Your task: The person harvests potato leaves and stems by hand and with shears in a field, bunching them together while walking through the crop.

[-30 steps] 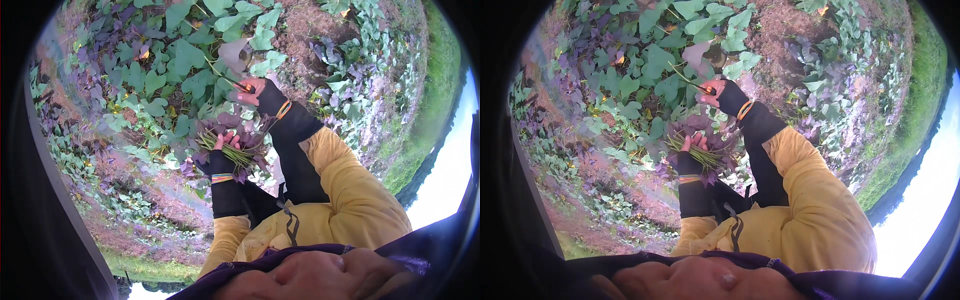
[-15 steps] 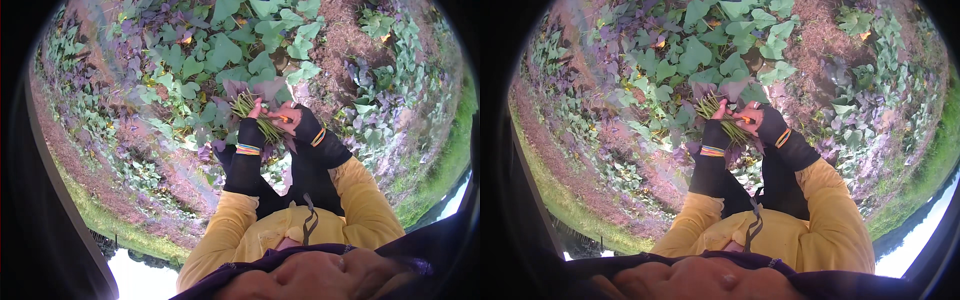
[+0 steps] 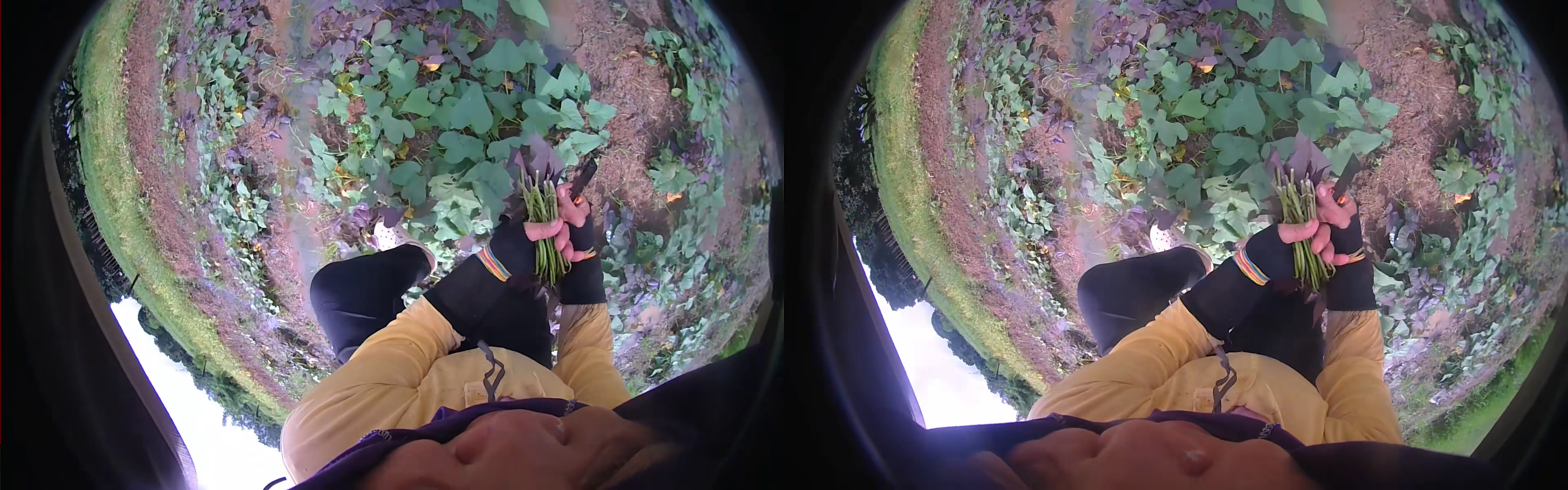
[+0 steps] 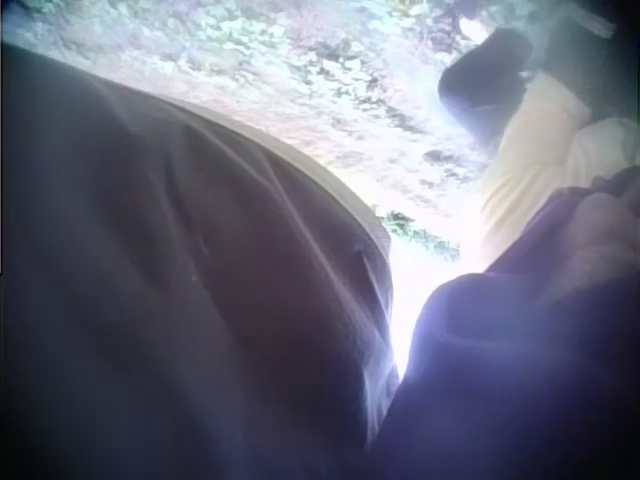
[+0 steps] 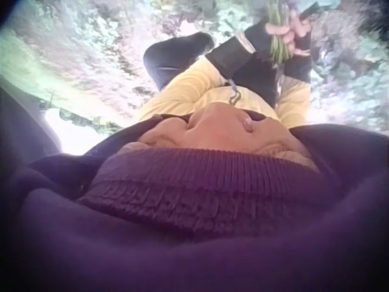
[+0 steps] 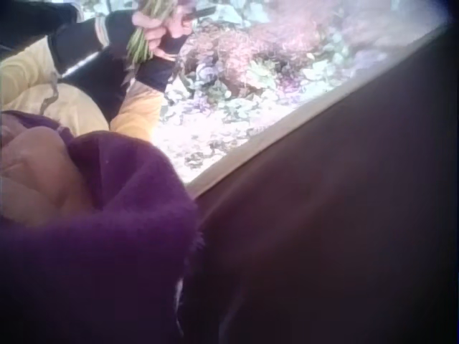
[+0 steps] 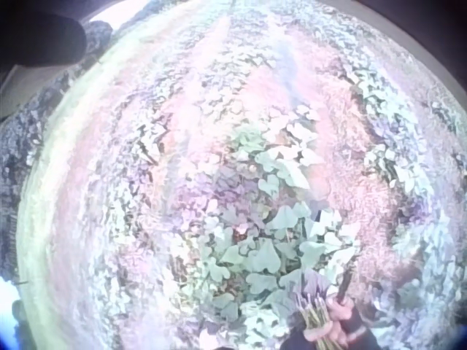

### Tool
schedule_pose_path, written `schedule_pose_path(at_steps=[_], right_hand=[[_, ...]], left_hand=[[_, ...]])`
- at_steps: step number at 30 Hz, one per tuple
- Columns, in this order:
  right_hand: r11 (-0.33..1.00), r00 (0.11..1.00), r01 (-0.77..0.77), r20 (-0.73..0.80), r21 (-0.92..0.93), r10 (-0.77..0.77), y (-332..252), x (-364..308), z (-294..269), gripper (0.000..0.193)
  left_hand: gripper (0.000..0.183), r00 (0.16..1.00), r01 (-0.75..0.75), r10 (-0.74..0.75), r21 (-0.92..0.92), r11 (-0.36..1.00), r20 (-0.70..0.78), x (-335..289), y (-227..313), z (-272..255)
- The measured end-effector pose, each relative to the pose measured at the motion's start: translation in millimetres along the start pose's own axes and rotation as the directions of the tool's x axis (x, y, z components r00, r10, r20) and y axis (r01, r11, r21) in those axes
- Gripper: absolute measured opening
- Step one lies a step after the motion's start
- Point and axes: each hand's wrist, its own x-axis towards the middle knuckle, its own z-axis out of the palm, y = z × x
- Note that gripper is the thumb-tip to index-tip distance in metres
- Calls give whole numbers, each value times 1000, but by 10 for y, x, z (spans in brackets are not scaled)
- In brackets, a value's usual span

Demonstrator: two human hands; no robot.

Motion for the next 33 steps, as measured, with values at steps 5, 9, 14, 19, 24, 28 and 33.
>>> schedule_pose_path(at_steps=[5, 9, 14, 19, 24, 28, 33], right_hand=[[991, 964, -128, 229, -36, 133, -76, 98, 7, 24], [973, 929, -187, 299, -133, 219, -65, 231, 374, 23], [902, 893, -203, 306, -381, 330, 47, 606, 929, 21], [809, 958, 167, 285, -564, 1, 376, 1464, 1708, 30], [718, 878, 213, 452, -663, 157, 551, 2269, 3496, 31], [709, 784, 282, 581, -647, 218, 1009, 2734, 5319, 33], [874, 653, 177, 719, -453, 240, 1442, 3814, 6838, 27]], left_hand=[[34, 978, -15, 35, -95, 995, 208, 74, 48, -78], [24, 984, -174, 178, -120, 977, 20, -107, 310, 149], [32, 942, -314, 272, -226, 922, -196, -260, 759, -545], [33, 817, -561, 425, -368, 741, -389, -730, 1689, -1298], [34, 641, -756, 458, -407, 512, -616, -894, 2342, -1984], [36, 591, -780, 347, -406, 477, -728, -990, 3043, -2096], [34, 610, -782, 308, -492, 383, -730, -1090, 3781, -2106]])
